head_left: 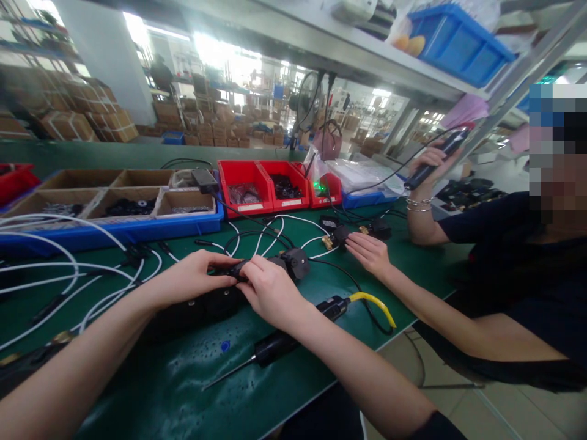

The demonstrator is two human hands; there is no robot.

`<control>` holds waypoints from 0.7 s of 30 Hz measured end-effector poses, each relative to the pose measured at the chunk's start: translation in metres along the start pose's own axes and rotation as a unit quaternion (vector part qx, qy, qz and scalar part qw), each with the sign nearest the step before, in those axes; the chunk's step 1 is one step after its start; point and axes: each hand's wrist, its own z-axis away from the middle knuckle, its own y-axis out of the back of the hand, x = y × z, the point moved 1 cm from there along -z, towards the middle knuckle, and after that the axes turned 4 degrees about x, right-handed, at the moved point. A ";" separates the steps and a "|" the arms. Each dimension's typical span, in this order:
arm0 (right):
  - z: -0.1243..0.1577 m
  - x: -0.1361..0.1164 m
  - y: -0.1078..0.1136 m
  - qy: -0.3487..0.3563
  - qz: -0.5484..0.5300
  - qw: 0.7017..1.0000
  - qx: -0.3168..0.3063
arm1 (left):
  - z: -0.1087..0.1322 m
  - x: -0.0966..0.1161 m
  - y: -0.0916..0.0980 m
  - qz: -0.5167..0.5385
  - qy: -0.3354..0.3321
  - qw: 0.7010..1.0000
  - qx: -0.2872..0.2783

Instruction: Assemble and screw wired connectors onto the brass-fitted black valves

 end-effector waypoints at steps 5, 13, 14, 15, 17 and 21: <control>0.002 0.001 -0.004 -0.007 0.018 1.000 0.008 | -0.001 -0.002 0.000 -0.017 -0.003 1.000 0.000; 0.001 -0.006 -0.004 0.033 0.037 0.999 0.023 | -0.008 -0.007 -0.007 -0.038 0.003 0.999 0.021; 0.001 -0.006 -0.004 0.029 0.034 0.999 0.022 | -0.008 -0.007 -0.007 -0.044 0.002 0.999 0.017; 0.001 -0.005 -0.003 0.024 0.033 0.999 0.020 | -0.009 -0.007 -0.007 -0.049 0.001 0.999 0.013; 0.003 -0.002 0.004 0.023 0.011 0.999 0.033 | -0.008 -0.008 -0.007 -0.055 -0.001 0.998 0.009; 0.015 0.016 0.039 0.012 -0.148 0.969 0.196 | -0.006 -0.010 -0.006 -0.067 0.006 0.998 0.008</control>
